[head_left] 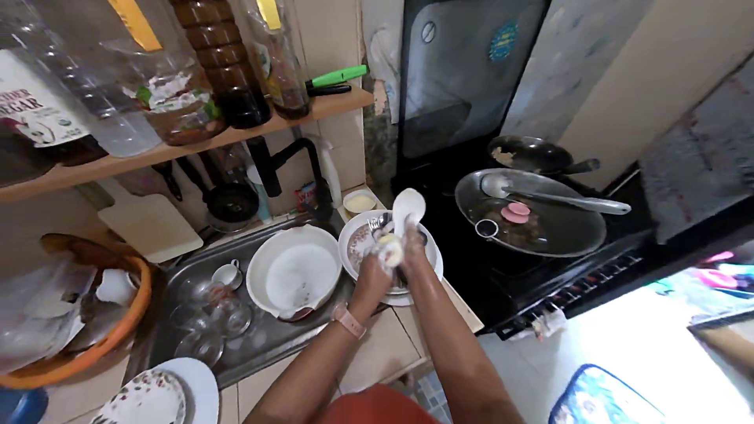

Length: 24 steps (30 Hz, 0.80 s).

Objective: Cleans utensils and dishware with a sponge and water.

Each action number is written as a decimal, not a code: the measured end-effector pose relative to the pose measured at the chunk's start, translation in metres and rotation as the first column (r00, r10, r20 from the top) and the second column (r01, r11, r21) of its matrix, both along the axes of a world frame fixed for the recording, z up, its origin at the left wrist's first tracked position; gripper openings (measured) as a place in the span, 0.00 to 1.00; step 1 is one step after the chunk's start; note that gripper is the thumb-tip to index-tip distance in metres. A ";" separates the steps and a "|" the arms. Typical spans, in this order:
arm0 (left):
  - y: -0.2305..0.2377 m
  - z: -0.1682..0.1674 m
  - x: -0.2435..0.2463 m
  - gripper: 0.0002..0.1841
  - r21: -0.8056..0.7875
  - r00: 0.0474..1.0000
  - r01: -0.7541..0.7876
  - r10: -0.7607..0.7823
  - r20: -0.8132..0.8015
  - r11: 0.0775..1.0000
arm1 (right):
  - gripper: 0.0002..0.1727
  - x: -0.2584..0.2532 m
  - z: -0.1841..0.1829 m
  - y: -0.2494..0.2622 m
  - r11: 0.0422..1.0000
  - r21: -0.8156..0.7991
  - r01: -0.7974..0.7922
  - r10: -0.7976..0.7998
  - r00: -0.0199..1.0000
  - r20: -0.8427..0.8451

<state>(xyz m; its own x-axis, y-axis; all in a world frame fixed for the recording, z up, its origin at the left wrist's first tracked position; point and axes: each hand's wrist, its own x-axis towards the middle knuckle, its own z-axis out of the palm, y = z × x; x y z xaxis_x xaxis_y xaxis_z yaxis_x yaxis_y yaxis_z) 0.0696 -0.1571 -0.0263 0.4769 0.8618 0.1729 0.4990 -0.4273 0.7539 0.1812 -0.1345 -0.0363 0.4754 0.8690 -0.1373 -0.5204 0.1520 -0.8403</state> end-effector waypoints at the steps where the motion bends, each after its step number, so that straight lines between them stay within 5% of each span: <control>1: -0.001 -0.004 -0.006 0.18 -0.006 1.000 0.009 -0.009 -0.023 1.000 | 0.32 0.000 -0.001 0.002 0.999 0.025 0.042 -0.041 0.999 -0.028; 4: 0.008 -0.013 -0.026 0.18 -0.035 0.999 -0.004 0.005 0.044 0.999 | 0.27 -0.004 0.002 0.003 0.991 0.116 0.065 -0.049 0.990 -0.131; 11: 0.042 -0.027 -0.050 0.25 0.021 0.983 -0.128 0.124 0.137 0.992 | 0.29 -0.063 -0.016 0.009 0.962 0.205 -0.179 0.175 0.984 0.037; 14: 0.049 -0.018 -0.069 0.21 -0.045 0.983 -0.168 0.171 0.072 0.985 | 0.25 -0.058 -0.008 0.012 0.938 -0.053 -0.342 0.342 0.888 0.307; 16: 0.057 -0.014 -0.087 0.20 -0.077 0.966 -0.255 0.257 0.015 0.964 | 0.28 -0.040 0.002 0.011 0.858 -0.360 -0.367 0.513 0.650 0.560; 20: 0.078 -0.022 -0.127 0.25 -0.098 0.869 -0.467 0.436 -0.232 0.879 | 0.23 0.000 -0.014 0.012 0.842 -0.536 0.062 0.468 0.411 0.782; 24: 0.091 -0.059 -0.154 0.29 -0.158 0.778 -0.551 0.436 -0.452 0.819 | 0.23 0.022 -0.017 0.007 0.678 -0.684 0.270 0.565 0.405 0.719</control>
<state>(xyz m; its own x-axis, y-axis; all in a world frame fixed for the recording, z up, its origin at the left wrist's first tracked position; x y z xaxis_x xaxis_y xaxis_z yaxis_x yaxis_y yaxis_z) -0.0844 -0.0660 -0.0851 -0.0519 0.9783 -0.2005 0.8511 0.1483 0.5036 0.2036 -0.1279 -0.0534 0.5467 0.7927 -0.2696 0.5645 -0.5867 -0.5806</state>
